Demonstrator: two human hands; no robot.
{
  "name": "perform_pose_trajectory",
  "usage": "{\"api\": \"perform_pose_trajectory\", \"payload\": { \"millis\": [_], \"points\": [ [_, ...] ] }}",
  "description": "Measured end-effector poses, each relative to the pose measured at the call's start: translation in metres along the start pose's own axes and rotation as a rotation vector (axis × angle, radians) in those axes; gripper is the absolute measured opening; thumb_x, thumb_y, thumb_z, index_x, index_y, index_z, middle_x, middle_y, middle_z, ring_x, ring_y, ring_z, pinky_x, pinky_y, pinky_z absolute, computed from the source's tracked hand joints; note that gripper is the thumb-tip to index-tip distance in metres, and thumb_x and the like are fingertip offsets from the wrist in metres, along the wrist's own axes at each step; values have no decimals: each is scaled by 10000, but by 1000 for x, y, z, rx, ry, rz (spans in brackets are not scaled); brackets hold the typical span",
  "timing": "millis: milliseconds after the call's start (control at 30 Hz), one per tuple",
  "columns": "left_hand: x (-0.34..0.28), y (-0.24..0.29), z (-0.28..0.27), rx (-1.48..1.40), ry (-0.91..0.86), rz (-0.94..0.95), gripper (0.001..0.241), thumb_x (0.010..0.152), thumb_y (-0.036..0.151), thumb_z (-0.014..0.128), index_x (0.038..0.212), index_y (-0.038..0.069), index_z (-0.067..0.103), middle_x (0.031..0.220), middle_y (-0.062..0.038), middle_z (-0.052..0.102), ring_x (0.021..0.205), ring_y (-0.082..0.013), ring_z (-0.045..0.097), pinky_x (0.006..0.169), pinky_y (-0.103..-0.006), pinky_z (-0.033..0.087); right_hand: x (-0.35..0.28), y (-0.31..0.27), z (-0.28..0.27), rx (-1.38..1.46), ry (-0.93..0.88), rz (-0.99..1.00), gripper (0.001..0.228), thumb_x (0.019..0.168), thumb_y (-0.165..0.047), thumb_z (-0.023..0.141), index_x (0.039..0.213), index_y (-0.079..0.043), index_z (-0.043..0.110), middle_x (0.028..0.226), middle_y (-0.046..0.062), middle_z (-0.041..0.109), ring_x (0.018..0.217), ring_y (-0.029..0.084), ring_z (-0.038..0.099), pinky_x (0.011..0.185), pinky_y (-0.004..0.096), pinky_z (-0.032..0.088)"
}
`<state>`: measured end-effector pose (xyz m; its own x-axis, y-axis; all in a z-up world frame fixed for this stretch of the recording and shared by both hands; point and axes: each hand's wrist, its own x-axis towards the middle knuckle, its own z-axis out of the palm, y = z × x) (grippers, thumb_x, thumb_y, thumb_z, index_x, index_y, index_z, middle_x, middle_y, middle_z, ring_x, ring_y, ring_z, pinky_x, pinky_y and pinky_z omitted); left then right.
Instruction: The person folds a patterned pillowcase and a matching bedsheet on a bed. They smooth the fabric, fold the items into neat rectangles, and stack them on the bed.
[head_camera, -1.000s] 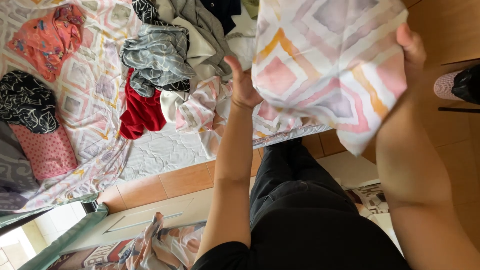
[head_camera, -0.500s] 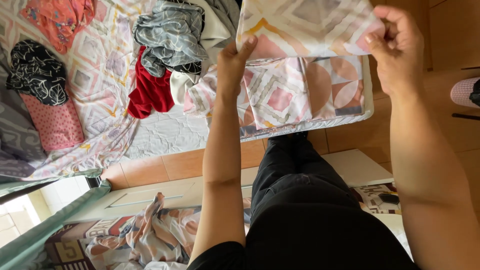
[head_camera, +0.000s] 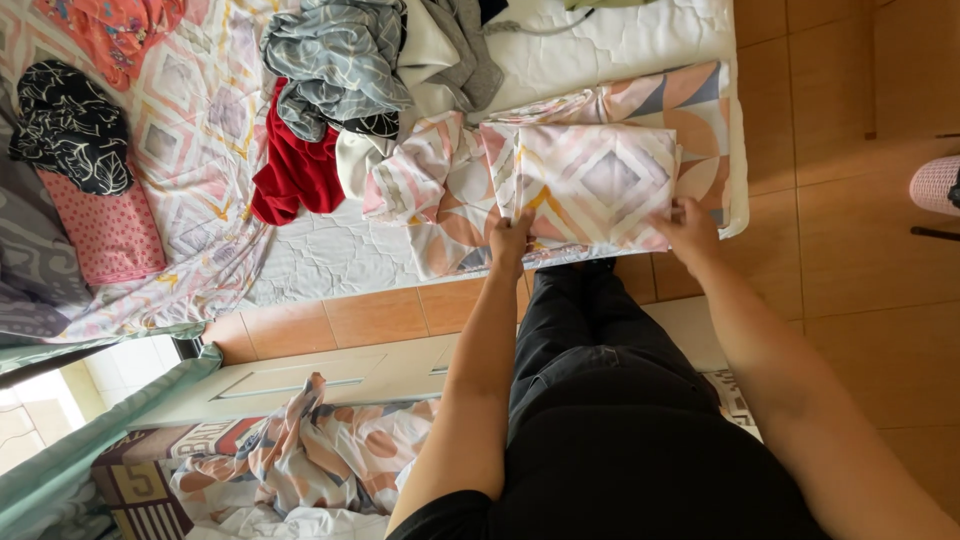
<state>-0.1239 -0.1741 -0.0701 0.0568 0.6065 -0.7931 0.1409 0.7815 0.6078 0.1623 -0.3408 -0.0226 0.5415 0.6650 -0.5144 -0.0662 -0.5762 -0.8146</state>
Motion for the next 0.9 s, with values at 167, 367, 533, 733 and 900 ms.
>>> {"api": "perform_pose_trajectory", "payload": {
  "millis": [167,367,533,733,900],
  "points": [
    [-19,29,8,72,-7,81,396,836,324,840,953,9,631,740,-36,617,605,-115,573,511,-257,474,5,-35,-6,-55,57,-94,259,930,-193,795,1002,10,652,891,60,677,771,129,599,674,290,490],
    [-28,14,3,-47,-66,92,330,852,278,827,939,9,658,778,-16,606,629,-107,566,567,-249,513,-14,37,-4,33,90,-6,229,937,-176,772,978,-2,629,882,54,644,777,130,565,671,296,471],
    [-39,15,9,-120,-80,121,255,871,240,799,930,39,653,810,-12,621,681,-113,594,631,-265,549,2,10,-7,148,15,68,257,925,-219,783,1032,-49,622,915,14,642,803,102,572,693,269,475],
    [-24,-11,1,-374,-128,192,194,871,137,759,988,53,629,905,-31,656,773,-143,624,687,-303,548,44,21,-8,168,89,-76,267,1021,-244,775,1075,-18,643,928,30,632,826,122,537,729,287,442],
    [-45,-3,22,-419,-31,96,412,863,186,722,1210,153,503,1063,-82,633,852,-196,640,715,-352,588,58,20,-8,-142,142,-88,352,958,-255,793,1170,-28,626,1042,58,680,938,196,623,834,346,502]
  ]
}}
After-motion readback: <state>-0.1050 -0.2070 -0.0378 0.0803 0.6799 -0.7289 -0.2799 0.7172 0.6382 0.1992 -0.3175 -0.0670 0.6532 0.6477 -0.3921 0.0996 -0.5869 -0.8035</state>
